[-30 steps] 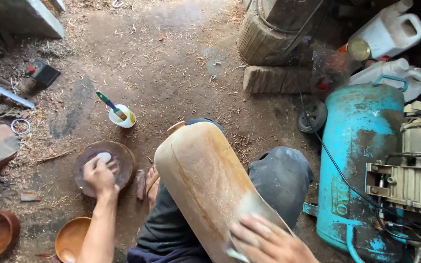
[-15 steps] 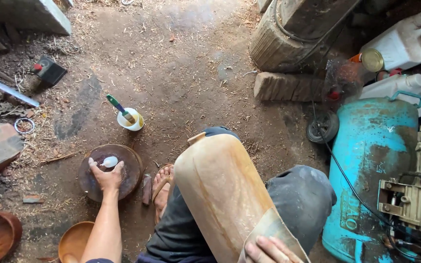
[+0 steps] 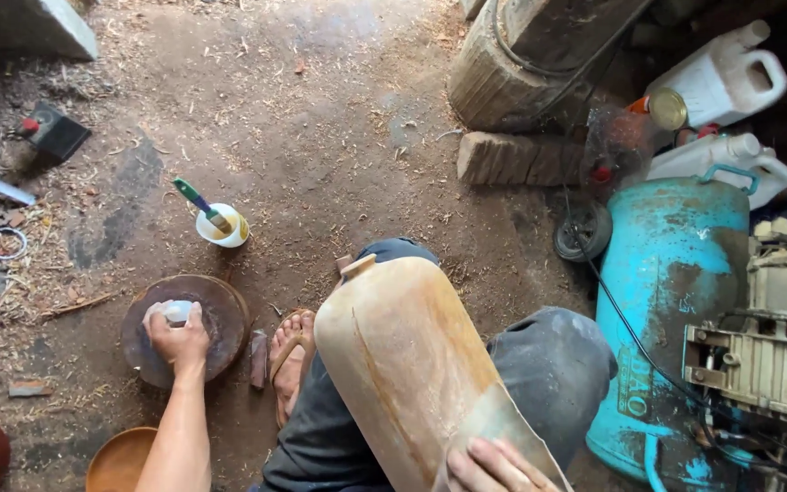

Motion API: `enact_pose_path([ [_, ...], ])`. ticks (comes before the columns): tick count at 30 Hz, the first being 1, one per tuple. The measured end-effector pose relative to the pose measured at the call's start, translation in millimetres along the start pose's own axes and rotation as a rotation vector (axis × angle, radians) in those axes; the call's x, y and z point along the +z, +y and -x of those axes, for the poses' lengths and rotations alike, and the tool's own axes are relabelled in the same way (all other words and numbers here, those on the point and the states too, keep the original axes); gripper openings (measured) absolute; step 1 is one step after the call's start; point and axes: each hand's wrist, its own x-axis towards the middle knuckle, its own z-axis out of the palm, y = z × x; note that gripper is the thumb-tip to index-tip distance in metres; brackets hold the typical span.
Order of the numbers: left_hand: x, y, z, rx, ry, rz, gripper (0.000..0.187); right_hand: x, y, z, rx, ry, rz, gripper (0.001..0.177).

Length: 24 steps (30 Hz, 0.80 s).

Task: Sanding a large wooden vessel and applying adhesive to fill cracks in a workshop.

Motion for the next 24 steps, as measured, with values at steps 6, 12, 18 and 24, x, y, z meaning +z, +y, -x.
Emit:
enact_pose_path([
  [6,-51,124,-13,0.165,-0.020,0.193,0.038,-70,47,-131,0.042,-0.064,-0.465,0.044],
  [12,-104,238,-30,0.209,-0.186,0.441,0.037,-79,69,-187,0.048,0.039,-0.620,0.035],
  [18,-156,319,-36,0.249,-0.377,0.604,0.058,-68,33,-64,0.034,-0.046,-0.524,0.034],
  [24,-178,337,-12,0.332,-0.452,0.637,0.058,-28,-4,30,0.055,-0.090,-0.287,0.038],
])
